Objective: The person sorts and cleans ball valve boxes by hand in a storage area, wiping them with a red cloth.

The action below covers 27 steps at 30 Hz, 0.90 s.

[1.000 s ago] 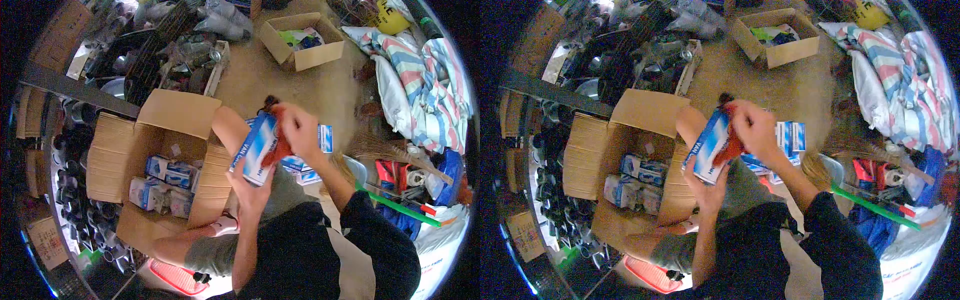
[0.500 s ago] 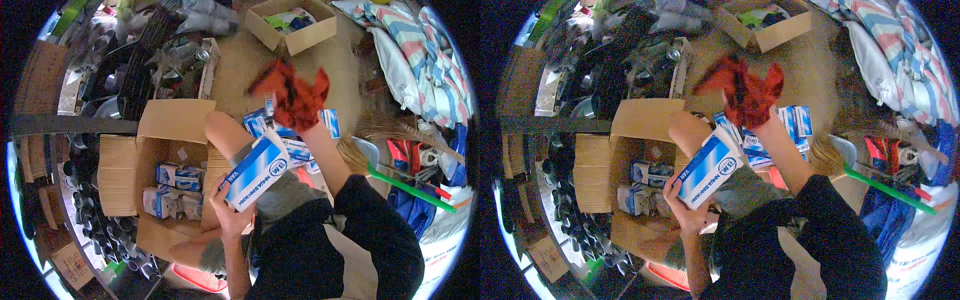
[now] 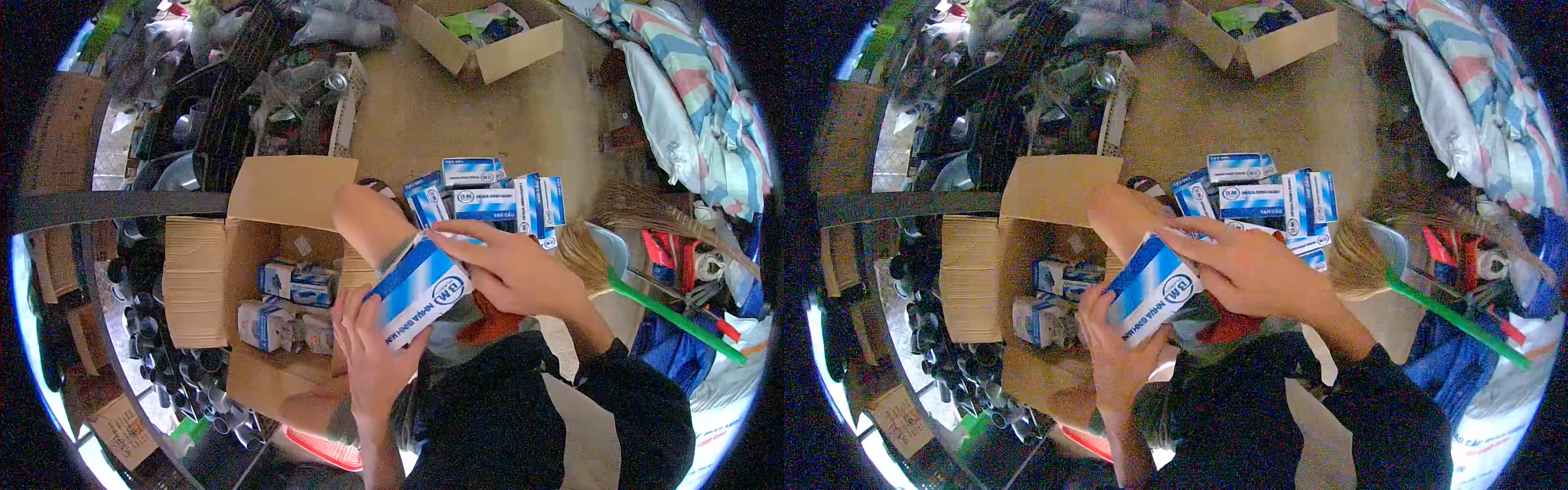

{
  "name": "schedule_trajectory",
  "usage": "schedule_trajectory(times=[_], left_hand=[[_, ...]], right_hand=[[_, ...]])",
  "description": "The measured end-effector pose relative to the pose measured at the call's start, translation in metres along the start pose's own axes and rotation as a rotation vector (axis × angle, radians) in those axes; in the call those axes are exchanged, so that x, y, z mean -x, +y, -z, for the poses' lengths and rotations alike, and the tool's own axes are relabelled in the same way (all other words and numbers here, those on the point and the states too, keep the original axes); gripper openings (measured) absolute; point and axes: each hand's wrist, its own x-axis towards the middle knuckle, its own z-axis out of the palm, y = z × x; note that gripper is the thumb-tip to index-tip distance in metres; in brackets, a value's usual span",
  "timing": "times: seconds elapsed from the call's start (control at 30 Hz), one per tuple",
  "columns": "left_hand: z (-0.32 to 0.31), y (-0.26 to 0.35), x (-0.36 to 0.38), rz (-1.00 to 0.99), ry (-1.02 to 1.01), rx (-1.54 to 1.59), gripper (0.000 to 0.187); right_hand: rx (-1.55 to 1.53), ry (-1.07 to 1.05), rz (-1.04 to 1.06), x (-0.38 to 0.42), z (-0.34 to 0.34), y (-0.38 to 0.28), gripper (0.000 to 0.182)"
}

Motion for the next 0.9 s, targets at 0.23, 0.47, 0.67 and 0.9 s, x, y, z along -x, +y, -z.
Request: schedule_trajectory(times=[0.23,0.47,0.67,0.9], left_hand=[[0.006,0.010,-0.030,-0.060,-0.164,-0.199,0.092],[-0.010,0.012,-0.037,-0.124,-0.030,-0.011,0.086],[-0.001,-0.015,-0.033,-0.055,-0.018,0.013,0.070],[0.004,-0.041,-0.043,0.073,0.023,0.349,0.064]], right_hand=[[-0.001,-0.157,0.034,-0.001,-0.002,-0.006,0.060],[-0.167,-0.114,-0.025,-0.001,-0.016,-0.016,0.054],[-1.329,0.247,-0.351,-0.003,-0.029,0.057,0.038],[-2.475,0.302,-0.224,0.016,-0.069,0.081,0.067]])
